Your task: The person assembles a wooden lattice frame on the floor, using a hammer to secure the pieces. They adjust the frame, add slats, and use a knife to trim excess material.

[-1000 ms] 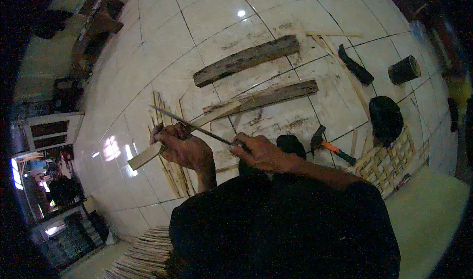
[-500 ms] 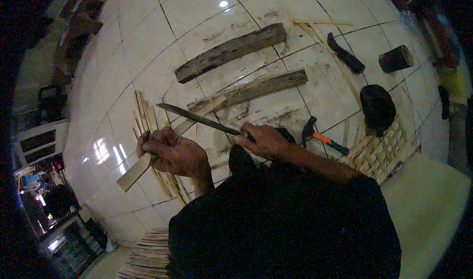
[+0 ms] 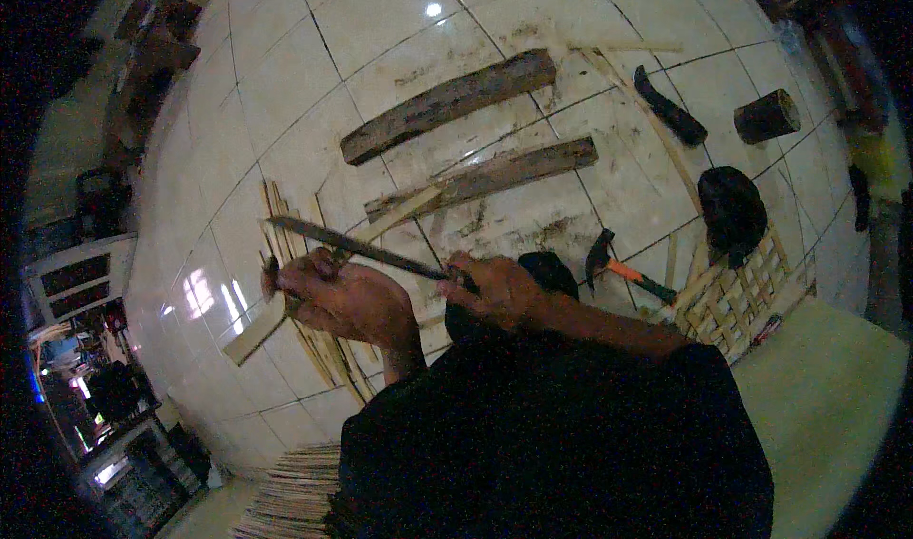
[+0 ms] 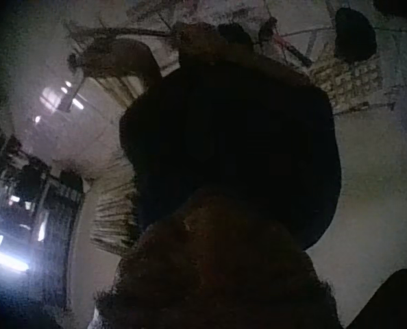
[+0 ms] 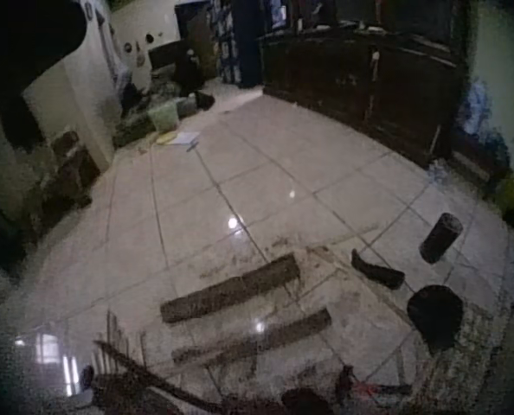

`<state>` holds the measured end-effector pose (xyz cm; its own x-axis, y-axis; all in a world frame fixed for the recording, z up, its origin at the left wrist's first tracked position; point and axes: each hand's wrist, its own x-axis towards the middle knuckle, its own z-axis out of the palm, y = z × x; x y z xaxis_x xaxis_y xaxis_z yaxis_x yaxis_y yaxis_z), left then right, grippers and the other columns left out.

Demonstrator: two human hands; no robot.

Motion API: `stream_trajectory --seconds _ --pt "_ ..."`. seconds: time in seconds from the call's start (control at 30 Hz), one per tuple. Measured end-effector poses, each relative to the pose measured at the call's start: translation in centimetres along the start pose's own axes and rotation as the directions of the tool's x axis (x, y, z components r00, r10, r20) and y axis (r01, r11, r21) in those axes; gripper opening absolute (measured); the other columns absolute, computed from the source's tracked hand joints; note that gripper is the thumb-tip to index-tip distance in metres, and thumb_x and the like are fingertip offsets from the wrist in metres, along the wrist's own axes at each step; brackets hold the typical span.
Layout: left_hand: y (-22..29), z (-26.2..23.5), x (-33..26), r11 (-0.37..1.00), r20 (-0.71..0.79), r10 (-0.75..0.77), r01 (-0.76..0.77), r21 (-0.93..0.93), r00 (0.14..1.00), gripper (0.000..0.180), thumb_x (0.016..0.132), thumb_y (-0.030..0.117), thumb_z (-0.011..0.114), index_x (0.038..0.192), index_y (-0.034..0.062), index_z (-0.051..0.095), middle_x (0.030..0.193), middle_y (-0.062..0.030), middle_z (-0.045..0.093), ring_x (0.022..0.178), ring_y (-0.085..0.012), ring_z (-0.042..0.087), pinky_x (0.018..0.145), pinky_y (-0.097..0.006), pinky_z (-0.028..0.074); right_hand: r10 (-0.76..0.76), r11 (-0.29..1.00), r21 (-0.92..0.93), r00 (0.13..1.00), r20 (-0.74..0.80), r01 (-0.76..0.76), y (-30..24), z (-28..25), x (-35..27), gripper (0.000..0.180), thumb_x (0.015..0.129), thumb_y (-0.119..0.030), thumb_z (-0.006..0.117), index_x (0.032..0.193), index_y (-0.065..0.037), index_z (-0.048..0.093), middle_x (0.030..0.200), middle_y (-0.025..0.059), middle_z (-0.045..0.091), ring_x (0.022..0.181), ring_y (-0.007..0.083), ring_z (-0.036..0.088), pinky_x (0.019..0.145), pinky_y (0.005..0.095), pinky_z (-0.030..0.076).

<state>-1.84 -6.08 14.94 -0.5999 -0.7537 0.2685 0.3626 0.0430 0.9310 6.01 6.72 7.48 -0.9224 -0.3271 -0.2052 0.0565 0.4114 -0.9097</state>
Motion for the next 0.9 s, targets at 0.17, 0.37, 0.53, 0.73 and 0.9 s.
stream_trajectory --seconds 0.17,0.37,0.53,0.73,0.9 --pt "-0.5 -0.4 1.0 0.976 -0.02 0.08 -0.074 0.205 0.997 0.024 0.099 0.025 0.044 0.109 0.0043 0.043 0.071 -0.0009 0.039 0.067 -0.0115 0.035 0.063 -0.026 0.032 0.29 0.949 -0.103 0.953 -0.086 -0.298 7.5 -0.2 0.8 0.044 0.094 -0.043 0.046 0.101 -0.001 0.053 0.071 0.0214 0.061 0.069 0.0393 0.062 0.064 0.0467 0.048" --pt "-0.3 0.0 0.8 0.993 0.001 0.076 -0.075 0.096 0.997 0.021 0.098 0.023 0.045 0.106 0.0032 0.044 0.075 -0.0027 0.041 0.069 -0.0129 0.037 0.063 -0.03 0.033 0.198 0.968 -0.138 0.975 -0.103 -0.211 5.2 -0.8 -0.9 0.042 0.095 -0.041 0.046 0.096 0.0 0.054 0.07 0.023 0.06 0.067 0.0411 0.061 0.062 0.0478 0.046" --pt "-1.1 0.0 1.2 0.968 -0.094 0.043 -0.018 0.252 0.995 0.015 0.093 0.015 0.049 0.097 0.0001 0.05 0.094 -0.0111 0.053 0.09 -0.0247 0.051 0.081 -0.042 0.041 0.166 0.971 -0.146 0.975 -0.15 -0.188 7.8 -2.1 0.2 0.039 0.095 -0.038 0.048 0.089 0.0 0.054 0.068 0.0208 0.059 0.065 0.0416 0.059 0.06 0.0471 0.046" --pt "-8.4 -2.7 0.5 0.942 0.456 -0.105 -0.058 0.329 0.884 0.042 0.09 0.014 0.055 0.127 -0.0005 0.041 0.108 -0.0159 0.059 0.106 -0.0259 0.054 0.097 -0.042 0.04 0.16 0.977 -0.11 0.965 -0.21 -0.185 11.9 -0.9 0.0 0.041 0.095 -0.04 0.048 0.095 0.0 0.058 0.065 0.0185 0.059 0.06 0.0335 0.059 0.058 0.0426 0.045" --pt "-6.6 -4.4 5.3 0.969 0.429 -0.148 0.044 0.243 0.891 0.054 0.094 0.018 0.051 0.138 -0.0034 0.029 0.103 -0.0224 0.061 0.089 -0.0244 0.064 0.085 -0.035 0.048 0.165 0.983 -0.048 0.965 -0.204 -0.178 11.0 -2.9 -3.3 0.043 0.094 -0.042 0.05 0.099 0.0 0.057 0.068 0.0132 0.057 0.061 0.0223 0.058 0.059 0.0379 0.046"
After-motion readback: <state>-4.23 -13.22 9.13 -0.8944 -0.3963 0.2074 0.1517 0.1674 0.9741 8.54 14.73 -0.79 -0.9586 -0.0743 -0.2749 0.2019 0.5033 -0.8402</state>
